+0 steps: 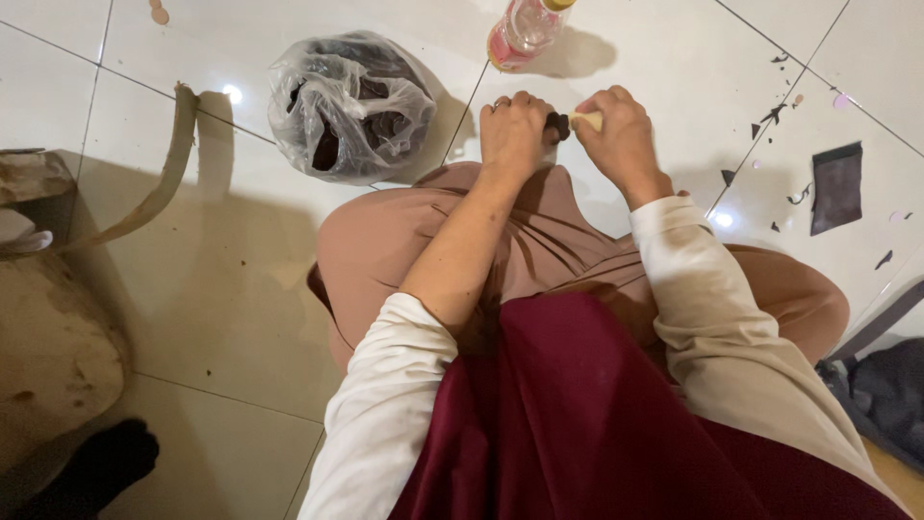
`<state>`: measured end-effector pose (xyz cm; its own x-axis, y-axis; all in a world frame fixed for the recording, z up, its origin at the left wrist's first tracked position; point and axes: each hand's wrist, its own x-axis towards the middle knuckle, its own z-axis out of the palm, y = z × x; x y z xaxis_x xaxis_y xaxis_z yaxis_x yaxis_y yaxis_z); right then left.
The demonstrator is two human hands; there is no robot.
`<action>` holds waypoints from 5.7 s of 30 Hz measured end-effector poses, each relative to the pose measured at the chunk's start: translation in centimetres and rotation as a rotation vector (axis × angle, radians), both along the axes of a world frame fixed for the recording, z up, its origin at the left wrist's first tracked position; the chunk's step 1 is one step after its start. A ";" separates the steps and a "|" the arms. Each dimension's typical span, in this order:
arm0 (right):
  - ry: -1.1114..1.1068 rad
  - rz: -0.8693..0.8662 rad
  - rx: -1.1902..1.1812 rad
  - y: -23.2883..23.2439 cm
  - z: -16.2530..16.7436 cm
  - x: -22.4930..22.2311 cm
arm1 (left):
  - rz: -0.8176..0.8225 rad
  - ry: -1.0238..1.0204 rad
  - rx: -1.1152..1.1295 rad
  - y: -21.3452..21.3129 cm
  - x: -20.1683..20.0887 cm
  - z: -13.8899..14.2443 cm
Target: The person sits on the floor, takes dark clay-like material from a plastic bag, and rolls and presses it by hand into small flower-shaped pieces, setting finished pieces on the floor. Near the end they pick up a yellow sponge block and a plastic basket and handle them.
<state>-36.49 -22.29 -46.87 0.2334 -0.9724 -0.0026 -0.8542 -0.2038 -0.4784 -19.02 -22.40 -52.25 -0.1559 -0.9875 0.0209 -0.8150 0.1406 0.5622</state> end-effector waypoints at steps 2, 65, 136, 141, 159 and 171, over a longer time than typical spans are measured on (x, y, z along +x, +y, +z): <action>-0.015 -0.015 0.058 0.0 0.0 0.3 | -0.014 -0.006 0.019 0.1 0.1 0.4; -0.022 0.246 -0.050 -1.3 -1.3 2.2 | -0.389 -0.318 0.715 3.9 -3.3 0.0; -0.099 0.193 -0.125 -2.3 -1.8 1.9 | -0.424 -0.321 0.740 4.0 -3.3 0.5; -0.269 0.268 0.232 -3.2 -0.1 0.5 | -0.399 -0.287 0.749 4.0 -3.4 0.4; -0.223 0.086 -0.033 -2.7 -1.1 1.6 | -0.393 -0.246 0.718 4.1 -3.4 -0.4; -0.083 0.237 0.021 -1.8 -1.5 1.7 | -0.400 -0.253 0.676 4.3 -3.5 -0.5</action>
